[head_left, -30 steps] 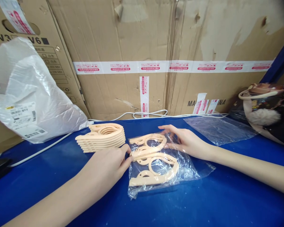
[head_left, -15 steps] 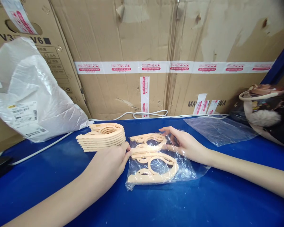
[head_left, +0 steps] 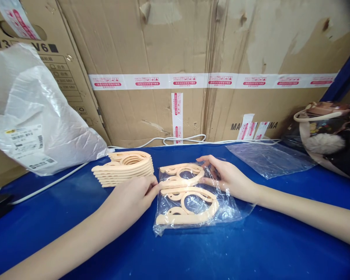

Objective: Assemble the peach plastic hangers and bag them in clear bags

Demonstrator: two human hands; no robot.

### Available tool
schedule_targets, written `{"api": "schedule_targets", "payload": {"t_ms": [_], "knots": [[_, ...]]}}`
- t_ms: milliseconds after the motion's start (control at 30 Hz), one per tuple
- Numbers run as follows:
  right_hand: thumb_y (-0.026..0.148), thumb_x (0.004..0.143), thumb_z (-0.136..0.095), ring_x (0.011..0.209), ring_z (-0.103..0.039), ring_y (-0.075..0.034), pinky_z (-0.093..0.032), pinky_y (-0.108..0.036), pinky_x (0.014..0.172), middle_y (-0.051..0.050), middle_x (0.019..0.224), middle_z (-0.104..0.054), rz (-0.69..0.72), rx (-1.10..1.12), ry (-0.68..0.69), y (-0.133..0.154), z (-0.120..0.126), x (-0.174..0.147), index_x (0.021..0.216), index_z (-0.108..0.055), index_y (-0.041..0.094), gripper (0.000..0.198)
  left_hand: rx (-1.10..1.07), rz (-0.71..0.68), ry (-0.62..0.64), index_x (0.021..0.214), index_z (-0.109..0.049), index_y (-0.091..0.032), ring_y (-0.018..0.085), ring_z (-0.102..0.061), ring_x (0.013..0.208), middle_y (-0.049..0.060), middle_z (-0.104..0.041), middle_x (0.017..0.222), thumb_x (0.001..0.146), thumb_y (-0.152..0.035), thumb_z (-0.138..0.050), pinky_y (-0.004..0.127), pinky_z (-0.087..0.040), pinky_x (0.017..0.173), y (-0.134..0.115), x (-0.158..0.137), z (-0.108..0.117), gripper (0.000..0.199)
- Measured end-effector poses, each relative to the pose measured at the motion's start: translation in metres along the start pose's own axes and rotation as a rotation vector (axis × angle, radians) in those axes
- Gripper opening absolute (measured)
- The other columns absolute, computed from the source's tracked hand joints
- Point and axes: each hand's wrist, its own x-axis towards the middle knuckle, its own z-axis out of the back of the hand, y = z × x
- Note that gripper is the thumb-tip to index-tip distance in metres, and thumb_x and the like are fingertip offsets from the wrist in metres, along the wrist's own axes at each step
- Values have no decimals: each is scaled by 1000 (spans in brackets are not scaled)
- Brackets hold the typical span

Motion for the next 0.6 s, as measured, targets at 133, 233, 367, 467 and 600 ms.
{"api": "schedule_targets", "payload": {"t_ms": [133,233,367,467,600], "knots": [[51,88,-56,63,-55,-13,-46,-29,61,-3,99,-64,30,-88,-8,1,1,0,125,-46,22,48,-42,4,8,70,-55,-20,22,-62,66,2,-65,67,94,-37,-35,28,-35,56,1,3,-1,35],[52,89,-53,65,-58,-14,-46,-29,59,-5,102,-65,48,-177,-19,1,1,-2,125,-47,21,49,-35,-1,14,68,-54,-20,21,-61,65,2,-64,66,94,-39,-34,28,-34,55,3,4,-3,37],[53,89,-52,67,-62,-17,-47,-30,58,-6,102,-66,58,-222,-21,1,0,-3,127,-46,20,50,82,9,-33,67,-54,-20,22,-60,66,3,-65,68,94,-43,-33,29,-33,55,1,-3,3,41],[52,90,-51,67,-63,-18,-47,-30,57,-7,101,-67,53,-240,-17,2,1,-4,127,-46,20,49,201,-62,-160,75,-55,-20,20,-59,68,3,-64,72,96,-39,-32,29,-34,58,-7,-5,18,37],[51,90,-51,70,-63,-18,-48,-31,59,-7,101,-67,53,-241,-15,2,2,-5,127,-45,21,48,393,-306,-249,94,-61,-19,24,-56,96,7,-65,96,92,-24,-40,29,-38,67,-19,18,42,21]]}}
